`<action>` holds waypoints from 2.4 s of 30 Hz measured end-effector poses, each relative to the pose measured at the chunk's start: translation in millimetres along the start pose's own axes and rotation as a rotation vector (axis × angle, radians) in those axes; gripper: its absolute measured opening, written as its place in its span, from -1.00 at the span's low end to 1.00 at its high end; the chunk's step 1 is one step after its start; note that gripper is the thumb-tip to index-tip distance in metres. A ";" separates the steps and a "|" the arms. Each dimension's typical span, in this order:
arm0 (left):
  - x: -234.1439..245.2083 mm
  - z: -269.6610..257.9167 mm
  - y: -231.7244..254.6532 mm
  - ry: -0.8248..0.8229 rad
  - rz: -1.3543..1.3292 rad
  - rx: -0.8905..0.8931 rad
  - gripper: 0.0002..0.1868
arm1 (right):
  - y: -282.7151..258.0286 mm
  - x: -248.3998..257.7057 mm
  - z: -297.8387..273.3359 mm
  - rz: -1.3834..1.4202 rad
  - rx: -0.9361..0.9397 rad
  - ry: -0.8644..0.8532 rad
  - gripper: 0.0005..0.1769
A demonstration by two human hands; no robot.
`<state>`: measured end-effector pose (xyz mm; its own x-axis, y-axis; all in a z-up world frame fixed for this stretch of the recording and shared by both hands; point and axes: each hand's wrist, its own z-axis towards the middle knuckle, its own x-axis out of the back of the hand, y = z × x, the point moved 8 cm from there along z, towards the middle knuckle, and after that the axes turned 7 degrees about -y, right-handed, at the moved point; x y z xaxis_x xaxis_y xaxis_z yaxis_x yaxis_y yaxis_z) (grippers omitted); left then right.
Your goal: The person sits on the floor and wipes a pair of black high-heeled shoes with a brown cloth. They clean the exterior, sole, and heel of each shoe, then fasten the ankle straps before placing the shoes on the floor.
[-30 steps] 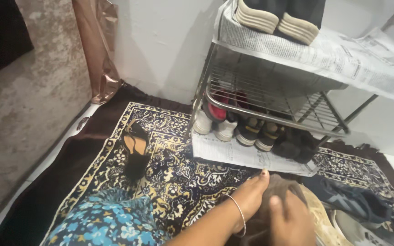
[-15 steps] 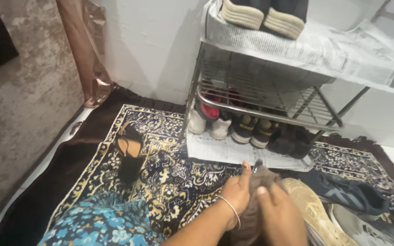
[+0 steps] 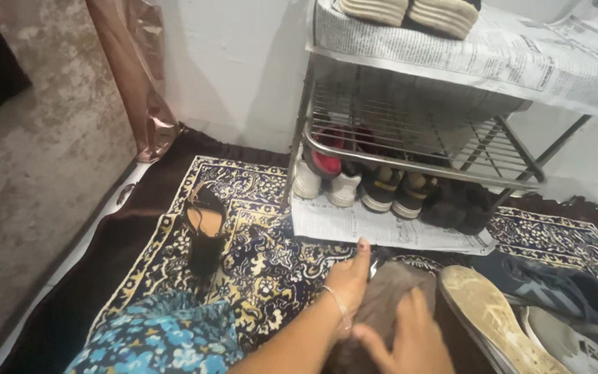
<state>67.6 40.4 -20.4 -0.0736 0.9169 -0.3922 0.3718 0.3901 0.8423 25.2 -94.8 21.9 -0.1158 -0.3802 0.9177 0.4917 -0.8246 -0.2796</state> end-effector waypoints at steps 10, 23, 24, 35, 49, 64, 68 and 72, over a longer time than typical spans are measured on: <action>1.5 -2.0 5.7 0.057 -0.077 -0.004 -0.30 | 14.0 11.4 -0.7 0.174 -0.011 0.102 -0.04; 27.1 10.4 9.1 0.098 -0.219 -0.043 -0.28 | -22.1 30.5 2.4 0.169 0.089 0.207 -0.35; 25.3 10.5 9.7 0.093 -0.202 -0.034 -0.27 | -18.2 35.9 11.1 0.302 0.039 0.216 -0.40; 29.5 8.0 7.7 0.155 0.376 -0.129 -0.23 | 43.4 -15.8 9.4 0.762 -0.424 -0.050 -0.26; 24.0 8.0 -3.9 0.051 -0.006 -0.038 -0.28 | -1.4 9.7 25.4 0.704 -0.331 -0.399 0.01; 16.3 -63.0 12.9 0.352 -0.138 -0.178 -0.32 | -41.0 -7.8 -1.7 0.104 0.168 0.041 -0.06; 11.7 -48.8 7.6 0.251 -0.179 -0.144 -0.40 | -2.5 -19.9 -1.4 0.498 -0.300 -0.407 0.03; 12.5 -43.3 13.3 0.238 -0.132 -0.165 -0.44 | 28.0 -45.4 -13.9 0.963 -0.379 -0.623 -0.11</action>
<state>31.6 60.6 1.9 -0.3327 0.8437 -0.4214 0.1907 0.4978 0.8461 32.2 -106.5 -31.5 0.6467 -0.7250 0.2369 -0.1488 -0.4245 -0.8931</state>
